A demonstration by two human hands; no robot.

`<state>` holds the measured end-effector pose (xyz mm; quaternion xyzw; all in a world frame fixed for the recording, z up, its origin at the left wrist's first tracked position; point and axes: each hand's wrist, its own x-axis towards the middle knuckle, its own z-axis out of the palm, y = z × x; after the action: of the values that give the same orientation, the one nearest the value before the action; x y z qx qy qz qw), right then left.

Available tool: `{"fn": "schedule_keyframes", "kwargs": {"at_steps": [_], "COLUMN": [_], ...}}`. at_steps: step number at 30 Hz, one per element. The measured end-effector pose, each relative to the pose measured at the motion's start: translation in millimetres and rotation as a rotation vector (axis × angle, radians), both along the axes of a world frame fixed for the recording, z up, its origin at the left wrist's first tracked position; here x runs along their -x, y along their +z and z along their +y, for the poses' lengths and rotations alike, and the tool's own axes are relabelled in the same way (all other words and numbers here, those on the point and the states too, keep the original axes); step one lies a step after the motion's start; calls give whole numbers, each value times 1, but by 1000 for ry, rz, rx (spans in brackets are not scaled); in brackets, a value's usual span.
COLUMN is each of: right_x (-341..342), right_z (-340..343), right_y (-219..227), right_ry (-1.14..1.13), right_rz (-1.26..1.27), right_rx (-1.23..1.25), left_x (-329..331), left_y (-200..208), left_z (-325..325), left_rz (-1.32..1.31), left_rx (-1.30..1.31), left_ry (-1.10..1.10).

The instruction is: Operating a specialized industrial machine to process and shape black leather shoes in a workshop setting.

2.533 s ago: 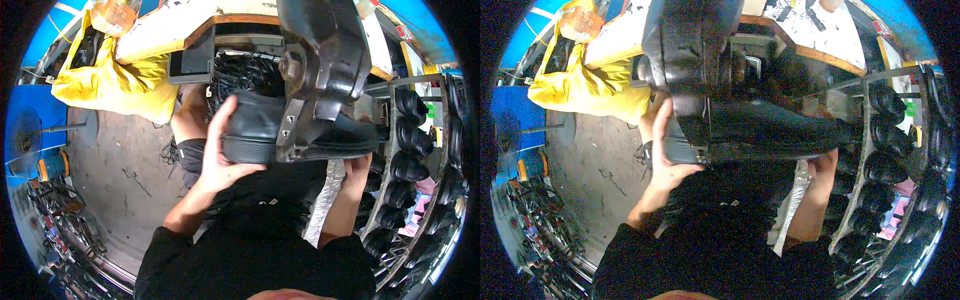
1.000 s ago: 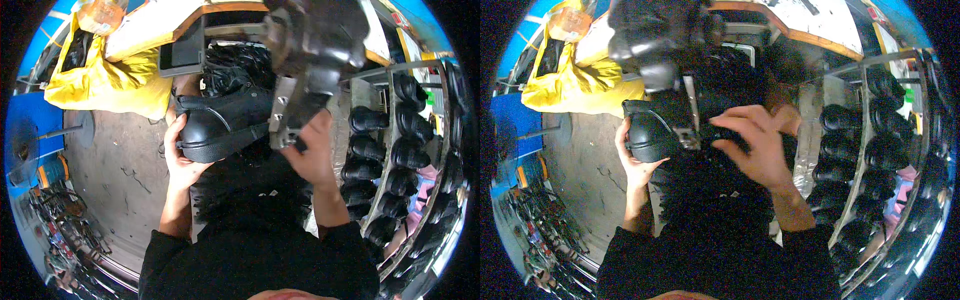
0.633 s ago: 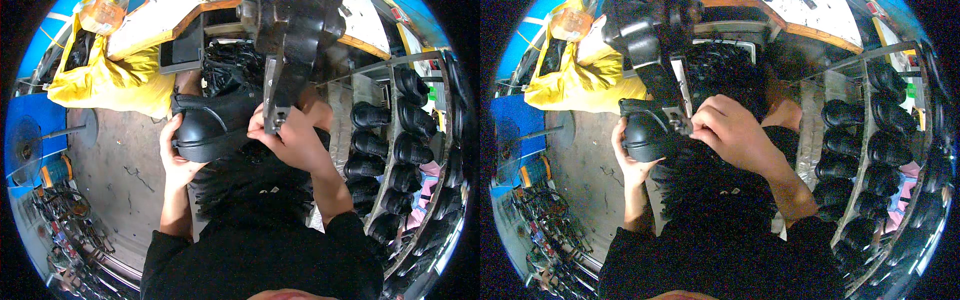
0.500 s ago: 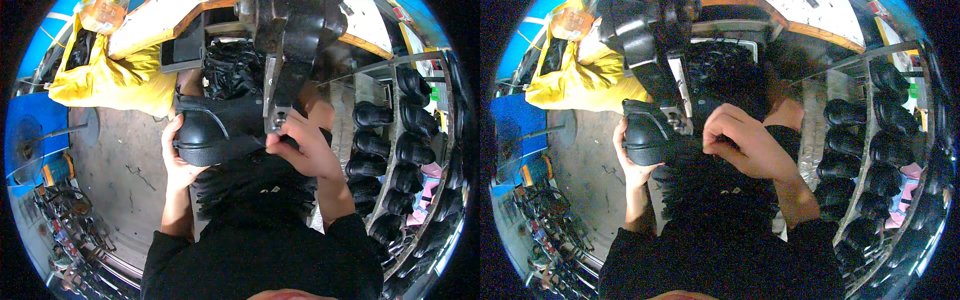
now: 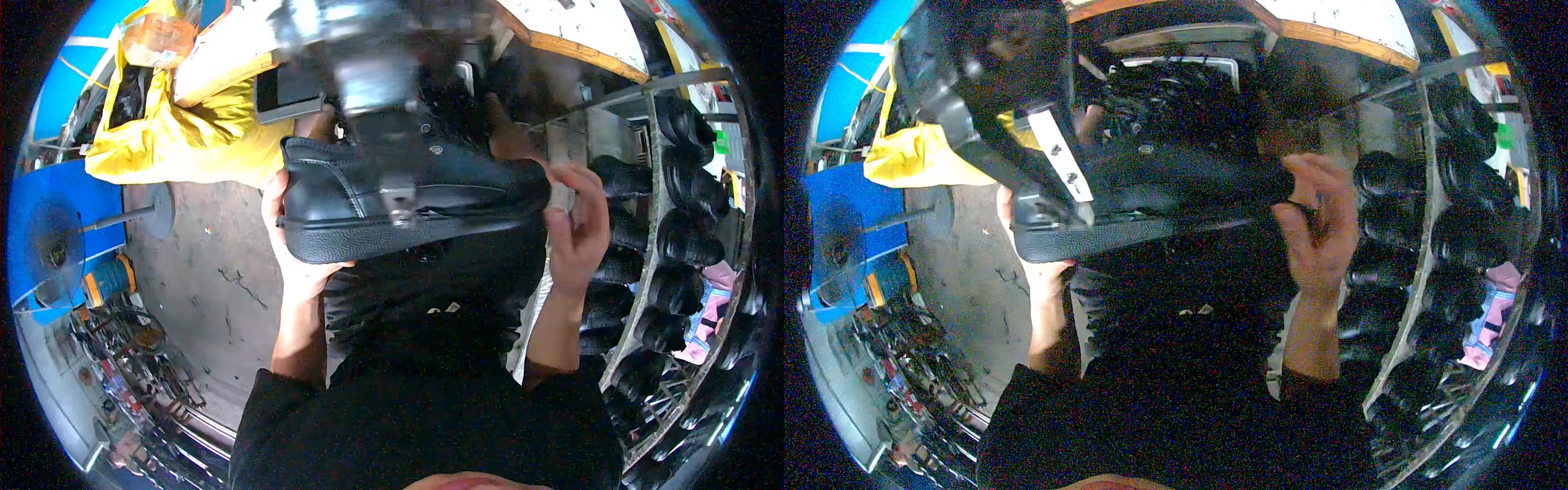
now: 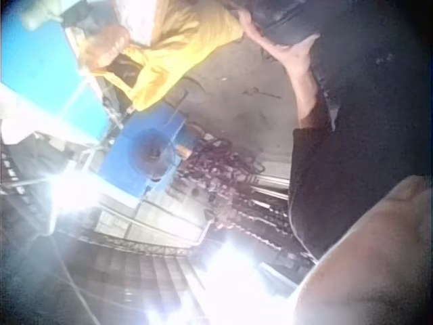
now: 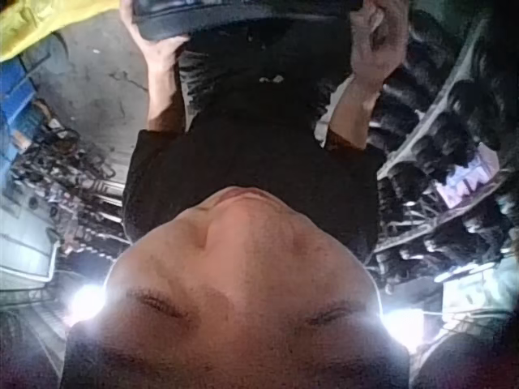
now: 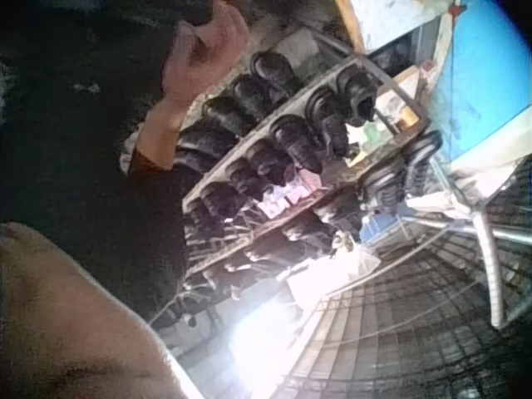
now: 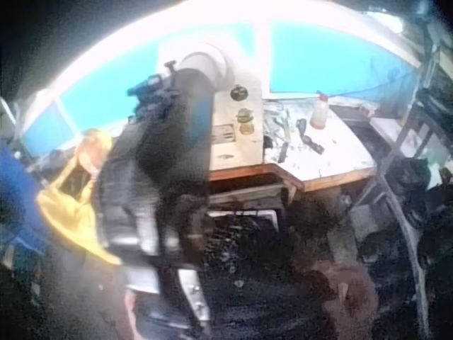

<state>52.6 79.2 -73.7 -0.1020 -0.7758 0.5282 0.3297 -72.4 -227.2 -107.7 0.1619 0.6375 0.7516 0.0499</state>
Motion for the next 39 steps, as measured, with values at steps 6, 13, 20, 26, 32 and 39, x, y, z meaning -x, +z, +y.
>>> {"fn": "schedule_keyframes", "kwargs": {"at_steps": [6,13,20,26,32,39], "right_x": [52,71,80,73,52,15], "right_z": [-42,-38,-46,-57,-36,0], "right_y": [50,52,36,31,21,-36], "right_ry": [398,693,754,723,814,150], "right_rz": [-141,-267,-188,-86,-35,-111], "right_rx": [-403,-330,-500,-513,-8,328], "left_x": [-7,-2,-4,-10,-1,0], "left_y": [-6,-7,-10,-1,-11,2], "left_z": [-4,-19,-29,-17,-21,-5], "left_rz": [98,275,268,20,27,-195], "left_rx": [105,100,319,197,4,-200], "left_ry": [-34,-93,-25,67,2,-10]}}
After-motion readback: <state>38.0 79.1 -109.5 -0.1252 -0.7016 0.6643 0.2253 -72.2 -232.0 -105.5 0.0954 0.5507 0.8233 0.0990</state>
